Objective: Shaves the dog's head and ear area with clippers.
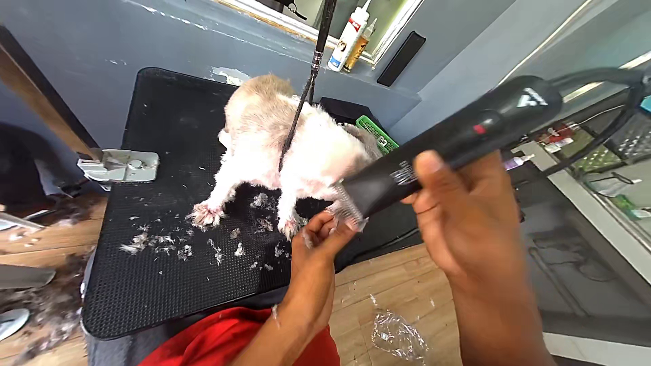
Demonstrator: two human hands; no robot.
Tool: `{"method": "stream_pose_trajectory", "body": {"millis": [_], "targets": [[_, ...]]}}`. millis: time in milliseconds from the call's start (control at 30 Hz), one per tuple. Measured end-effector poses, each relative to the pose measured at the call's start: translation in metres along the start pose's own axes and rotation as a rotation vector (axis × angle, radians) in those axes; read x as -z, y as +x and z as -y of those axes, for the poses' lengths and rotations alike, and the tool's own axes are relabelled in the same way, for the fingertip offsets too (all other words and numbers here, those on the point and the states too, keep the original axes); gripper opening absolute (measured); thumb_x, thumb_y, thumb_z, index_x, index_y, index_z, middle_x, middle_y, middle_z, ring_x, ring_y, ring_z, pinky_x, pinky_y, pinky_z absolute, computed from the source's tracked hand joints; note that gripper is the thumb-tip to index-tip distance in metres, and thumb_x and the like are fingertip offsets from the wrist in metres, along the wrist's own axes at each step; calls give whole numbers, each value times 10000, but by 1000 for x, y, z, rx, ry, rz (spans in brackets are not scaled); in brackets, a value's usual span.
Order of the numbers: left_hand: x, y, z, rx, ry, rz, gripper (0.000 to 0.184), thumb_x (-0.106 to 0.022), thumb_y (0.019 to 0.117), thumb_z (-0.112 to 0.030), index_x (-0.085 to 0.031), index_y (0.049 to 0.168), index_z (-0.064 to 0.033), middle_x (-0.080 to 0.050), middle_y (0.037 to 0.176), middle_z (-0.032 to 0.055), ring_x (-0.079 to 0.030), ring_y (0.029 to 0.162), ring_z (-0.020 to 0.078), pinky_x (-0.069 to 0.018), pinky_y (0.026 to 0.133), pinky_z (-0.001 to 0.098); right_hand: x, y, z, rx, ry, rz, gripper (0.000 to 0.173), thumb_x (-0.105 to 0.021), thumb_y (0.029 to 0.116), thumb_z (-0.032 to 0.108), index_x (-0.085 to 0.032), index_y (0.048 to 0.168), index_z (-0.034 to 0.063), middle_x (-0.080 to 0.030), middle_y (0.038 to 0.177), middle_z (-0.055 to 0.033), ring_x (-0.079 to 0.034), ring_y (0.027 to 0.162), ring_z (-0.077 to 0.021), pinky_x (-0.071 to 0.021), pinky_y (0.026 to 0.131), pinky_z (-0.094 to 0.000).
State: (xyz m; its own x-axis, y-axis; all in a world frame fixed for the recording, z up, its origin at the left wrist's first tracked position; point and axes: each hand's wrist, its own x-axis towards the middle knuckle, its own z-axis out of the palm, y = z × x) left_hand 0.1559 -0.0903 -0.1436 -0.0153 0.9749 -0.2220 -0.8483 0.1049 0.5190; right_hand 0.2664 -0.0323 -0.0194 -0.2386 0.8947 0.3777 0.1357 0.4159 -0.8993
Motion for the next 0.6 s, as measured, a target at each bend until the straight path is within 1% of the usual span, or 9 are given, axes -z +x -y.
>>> {"method": "stream_pose_trajectory", "body": {"millis": [67,133,167,233,267,333,433,500,600], "targets": [[-6,10,-11,81,80,-27,391,-643,992,-459,-701,1198,-132,-692,1194,61,-647,1107,202,-524,988,406,15,4,3,-77,211,-103,423,-662,1005,240,-443,1356,151,-653,1187,-73,-701,1052,-243,-617,911,-462],[-13,18,-21,118,194,-71,400,-682,957,-503,-734,1107,-136,-716,1149,50,-666,1078,207,-543,950,412,25,3,3,-116,364,-150,320,-577,1049,296,-494,1315,141,-659,1219,-95,-681,1125,-256,-575,991,-474],[-15,21,-26,119,249,-61,366,-706,949,-473,-744,1065,-128,-725,1111,54,-676,1042,206,-557,913,408,27,0,2,-122,419,-168,308,-569,1047,336,-543,1289,146,-670,1219,-80,-670,1150,-231,-559,1016,-443],[-17,23,-33,106,312,-5,239,-735,955,-312,-757,989,-76,-734,987,99,-689,900,209,-575,813,385,28,-9,-2,-121,494,-218,321,-597,1028,363,-585,1256,138,-687,1198,-76,-675,1149,-205,-563,1015,-394],[-16,24,-36,96,332,24,194,-744,950,-243,-759,987,-53,-735,937,120,-691,839,205,-581,772,372,28,-14,-5,-124,524,-238,351,-613,1020,359,-577,1279,124,-684,1207,-89,-678,1148,-214,-567,1011,-387],[-12,22,-39,88,343,75,145,-732,953,-153,-749,1024,-28,-724,932,135,-674,809,197,-574,766,354,32,-24,-8,-127,567,-227,454,-612,1022,343,-498,1404,127,-651,1290,-101,-657,1205,-232,-547,1045,-394],[-7,20,-39,75,304,74,156,-703,967,-109,-732,1086,-13,-725,980,153,-683,820,205,-586,766,352,33,-30,-11,-34,443,-222,604,-713,969,208,-417,1490,133,-646,1301,-89,-662,1194,-234,-552,1047,-418],[-6,18,-40,90,252,68,145,-677,983,-112,-736,1079,-19,-718,999,144,-670,831,188,-569,758,333,32,-29,-10,101,242,-182,697,-802,885,114,-399,1454,93,-667,1276,-124,-678,1177,-280,-576,1022,-422],[-8,14,-42,125,177,69,153,-621,1014,-105,-722,1083,-14,-718,1035,131,-689,897,181,-583,827,338,29,-23,-3,294,-54,-52,737,-832,831,29,-369,1405,56,-691,1238,-125,-701,1131,-315,-619,974,-425]]}}
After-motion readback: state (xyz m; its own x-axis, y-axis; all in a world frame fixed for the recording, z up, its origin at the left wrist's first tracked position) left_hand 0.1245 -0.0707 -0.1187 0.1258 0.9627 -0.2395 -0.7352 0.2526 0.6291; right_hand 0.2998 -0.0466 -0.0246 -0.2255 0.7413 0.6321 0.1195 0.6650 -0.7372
